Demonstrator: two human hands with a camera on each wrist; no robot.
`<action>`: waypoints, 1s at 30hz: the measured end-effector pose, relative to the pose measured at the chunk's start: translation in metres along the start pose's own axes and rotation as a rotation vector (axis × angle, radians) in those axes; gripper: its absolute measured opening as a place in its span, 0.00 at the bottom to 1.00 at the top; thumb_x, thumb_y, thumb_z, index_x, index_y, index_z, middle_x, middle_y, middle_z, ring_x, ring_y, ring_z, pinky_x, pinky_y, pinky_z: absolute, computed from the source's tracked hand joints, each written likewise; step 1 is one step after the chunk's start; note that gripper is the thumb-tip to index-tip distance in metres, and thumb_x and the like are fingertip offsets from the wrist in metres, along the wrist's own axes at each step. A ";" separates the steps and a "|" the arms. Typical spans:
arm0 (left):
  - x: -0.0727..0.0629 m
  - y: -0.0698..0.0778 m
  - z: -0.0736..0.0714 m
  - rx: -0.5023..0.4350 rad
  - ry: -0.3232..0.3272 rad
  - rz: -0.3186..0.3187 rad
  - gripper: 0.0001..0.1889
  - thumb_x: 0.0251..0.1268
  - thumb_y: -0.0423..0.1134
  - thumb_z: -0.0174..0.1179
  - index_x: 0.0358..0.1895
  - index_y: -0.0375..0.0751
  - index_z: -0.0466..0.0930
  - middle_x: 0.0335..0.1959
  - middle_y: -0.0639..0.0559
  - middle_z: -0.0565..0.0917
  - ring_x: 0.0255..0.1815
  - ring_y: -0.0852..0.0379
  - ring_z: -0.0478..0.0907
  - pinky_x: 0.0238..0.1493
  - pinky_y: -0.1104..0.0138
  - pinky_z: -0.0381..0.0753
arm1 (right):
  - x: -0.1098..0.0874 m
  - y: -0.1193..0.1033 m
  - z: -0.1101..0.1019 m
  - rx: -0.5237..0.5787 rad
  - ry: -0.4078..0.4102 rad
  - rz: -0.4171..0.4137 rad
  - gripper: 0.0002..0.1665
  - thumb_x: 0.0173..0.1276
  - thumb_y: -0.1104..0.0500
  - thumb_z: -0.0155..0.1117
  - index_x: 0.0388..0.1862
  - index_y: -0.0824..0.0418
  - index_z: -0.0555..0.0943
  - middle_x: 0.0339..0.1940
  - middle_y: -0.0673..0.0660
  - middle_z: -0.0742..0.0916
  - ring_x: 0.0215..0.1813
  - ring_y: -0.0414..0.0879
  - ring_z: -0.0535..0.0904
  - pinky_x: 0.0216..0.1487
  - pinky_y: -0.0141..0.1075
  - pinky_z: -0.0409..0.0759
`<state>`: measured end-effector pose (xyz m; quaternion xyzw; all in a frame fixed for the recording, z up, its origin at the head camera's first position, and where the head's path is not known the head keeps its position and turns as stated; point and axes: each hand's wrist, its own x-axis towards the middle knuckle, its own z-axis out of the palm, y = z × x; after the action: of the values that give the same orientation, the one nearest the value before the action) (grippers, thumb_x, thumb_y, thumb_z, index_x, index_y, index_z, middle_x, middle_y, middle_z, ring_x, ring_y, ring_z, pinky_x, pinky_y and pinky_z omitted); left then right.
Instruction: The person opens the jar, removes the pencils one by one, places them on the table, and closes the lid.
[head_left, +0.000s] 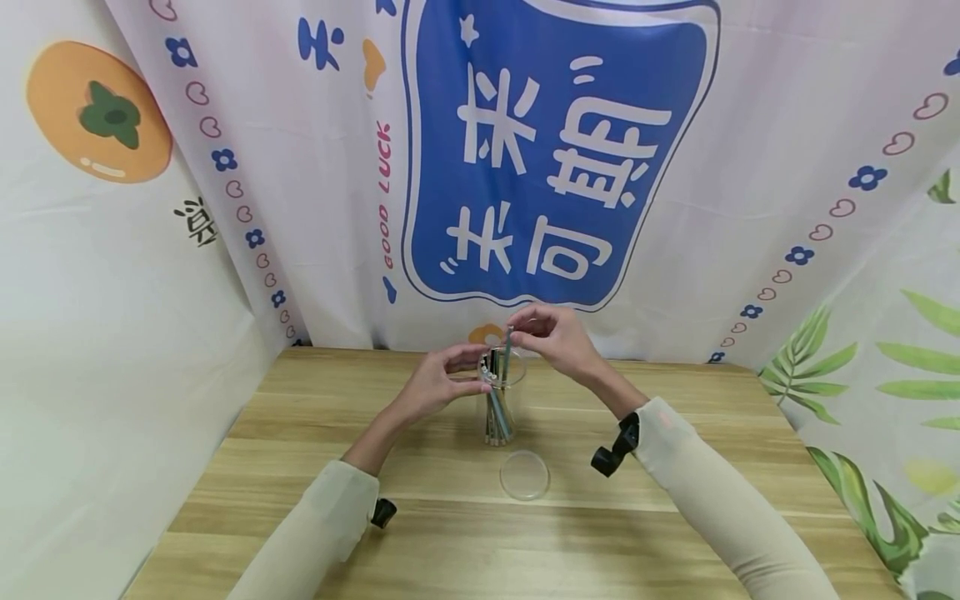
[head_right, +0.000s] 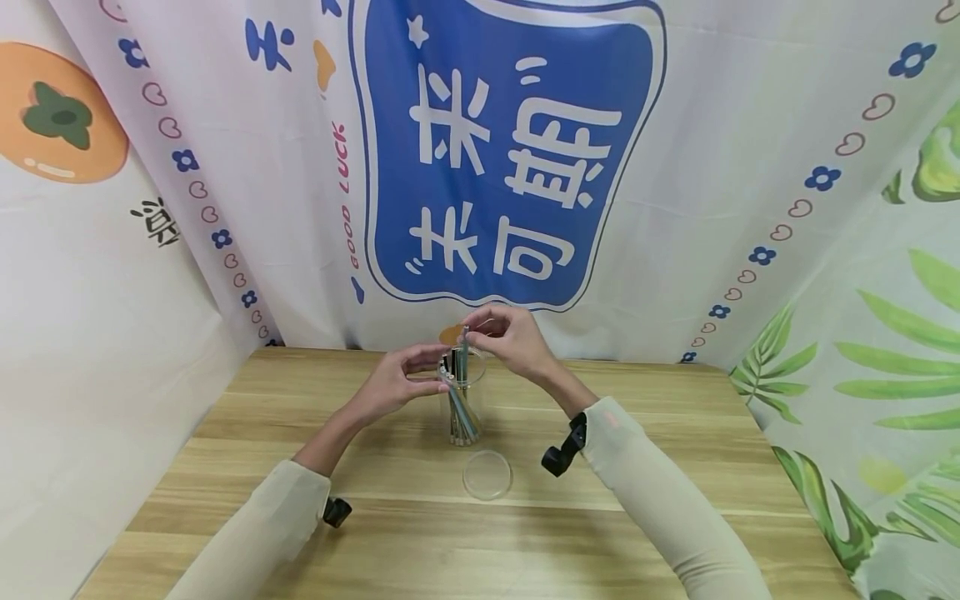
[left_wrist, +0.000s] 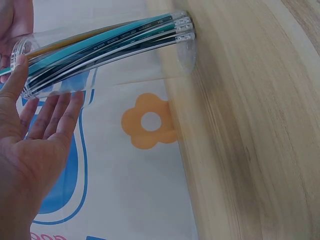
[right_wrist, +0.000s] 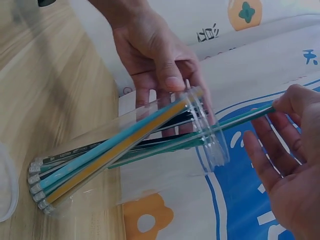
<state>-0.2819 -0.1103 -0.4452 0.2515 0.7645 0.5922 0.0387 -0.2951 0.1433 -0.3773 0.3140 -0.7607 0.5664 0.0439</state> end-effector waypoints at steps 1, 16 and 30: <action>0.000 0.000 0.000 0.001 0.001 -0.001 0.32 0.61 0.36 0.79 0.69 0.39 0.80 0.67 0.43 0.84 0.66 0.43 0.83 0.69 0.44 0.80 | 0.000 0.000 -0.001 0.016 0.006 0.004 0.10 0.73 0.70 0.70 0.50 0.73 0.86 0.45 0.69 0.90 0.44 0.51 0.91 0.47 0.34 0.90; -0.002 0.002 0.000 0.023 0.004 -0.018 0.32 0.61 0.36 0.79 0.69 0.41 0.80 0.67 0.45 0.83 0.67 0.45 0.82 0.68 0.58 0.82 | 0.001 -0.014 -0.018 0.197 0.098 0.025 0.13 0.71 0.71 0.71 0.51 0.76 0.83 0.42 0.61 0.92 0.42 0.48 0.90 0.50 0.40 0.91; -0.002 0.001 -0.001 0.028 0.010 -0.016 0.32 0.60 0.36 0.80 0.69 0.41 0.80 0.67 0.44 0.84 0.67 0.44 0.82 0.68 0.47 0.81 | 0.006 -0.039 -0.040 0.609 0.292 -0.011 0.12 0.73 0.77 0.64 0.48 0.66 0.86 0.42 0.60 0.90 0.44 0.50 0.91 0.49 0.43 0.92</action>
<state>-0.2801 -0.1116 -0.4445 0.2429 0.7748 0.5825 0.0362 -0.2909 0.1705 -0.3285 0.2323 -0.5403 0.8065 0.0598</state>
